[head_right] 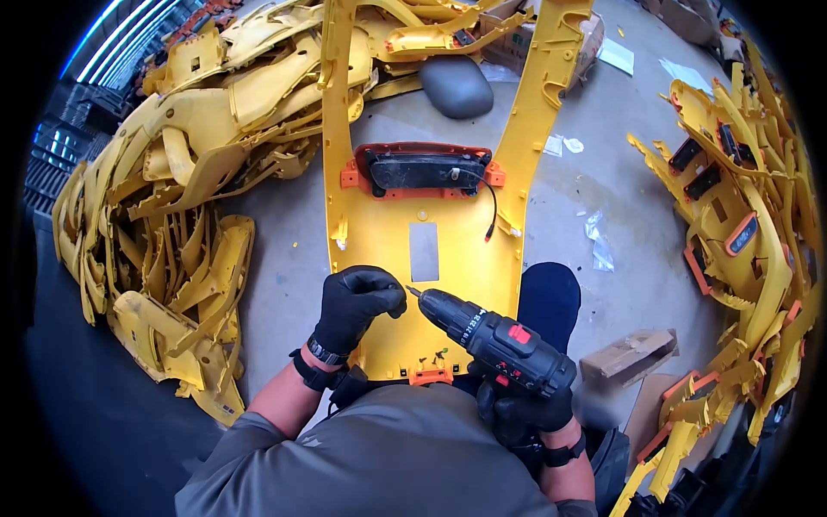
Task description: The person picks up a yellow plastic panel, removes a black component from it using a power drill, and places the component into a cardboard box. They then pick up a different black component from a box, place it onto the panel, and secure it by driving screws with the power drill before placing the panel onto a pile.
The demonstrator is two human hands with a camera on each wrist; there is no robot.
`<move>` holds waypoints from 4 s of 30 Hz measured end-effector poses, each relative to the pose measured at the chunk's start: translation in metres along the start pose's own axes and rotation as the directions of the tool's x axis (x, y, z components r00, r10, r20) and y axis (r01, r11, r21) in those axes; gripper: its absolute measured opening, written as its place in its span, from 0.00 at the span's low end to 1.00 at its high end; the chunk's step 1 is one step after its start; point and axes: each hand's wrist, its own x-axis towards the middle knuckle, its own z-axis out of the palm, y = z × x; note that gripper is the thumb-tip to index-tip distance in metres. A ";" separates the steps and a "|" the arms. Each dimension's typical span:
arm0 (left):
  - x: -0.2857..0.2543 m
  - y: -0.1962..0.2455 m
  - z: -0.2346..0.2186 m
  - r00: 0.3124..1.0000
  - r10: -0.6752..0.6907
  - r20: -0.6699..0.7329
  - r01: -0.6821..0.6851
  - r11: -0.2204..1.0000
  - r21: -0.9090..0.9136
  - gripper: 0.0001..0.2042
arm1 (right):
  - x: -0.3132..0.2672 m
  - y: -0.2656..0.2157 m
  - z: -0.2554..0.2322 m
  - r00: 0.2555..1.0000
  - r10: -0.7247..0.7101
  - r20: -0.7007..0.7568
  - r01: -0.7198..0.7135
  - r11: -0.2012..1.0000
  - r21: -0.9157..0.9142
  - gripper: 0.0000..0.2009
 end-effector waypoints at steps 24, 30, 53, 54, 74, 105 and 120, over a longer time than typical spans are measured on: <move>0.008 0.009 -0.013 0.931 0.242 0.274 -0.336 0.860 0.385 0.06 | 0.006 -0.022 -0.016 0.979 -0.081 0.187 0.180 0.775 -0.605 0.34; 0.010 0.018 -0.021 0.952 -0.053 0.300 -0.015 0.975 0.221 0.07 | 0.007 -0.034 -0.019 0.967 0.112 0.227 0.084 0.702 -0.707 0.31; 0.007 0.012 -0.007 0.998 0.041 0.057 -0.048 0.990 0.130 0.04 | 0.009 -0.006 -0.013 0.979 0.192 0.070 -0.193 0.981 0.006 0.33; 0.007 0.013 -0.006 0.998 0.022 0.053 -0.027 0.995 0.094 0.04 | 0.009 -0.009 -0.010 0.983 0.174 0.060 -0.173 0.985 -0.028 0.33; 0.011 0.021 -0.016 0.911 -0.246 0.332 0.232 0.969 0.084 0.06 | -0.021 -0.046 -0.055 0.996 0.074 0.052 0.004 0.541 -0.841 0.27; -0.007 0.017 -0.024 0.834 0.480 -0.273 -0.386 0.860 0.334 0.20 | 0.065 -0.012 0.008 0.978 -0.168 0.124 0.208 0.820 -0.533 0.28; 0.074 0.022 -0.080 0.996 0.088 0.016 -0.088 0.996 -0.015 0.36 | 0.144 0.000 0.047 0.996 0.089 0.002 -0.066 0.755 -0.652 0.10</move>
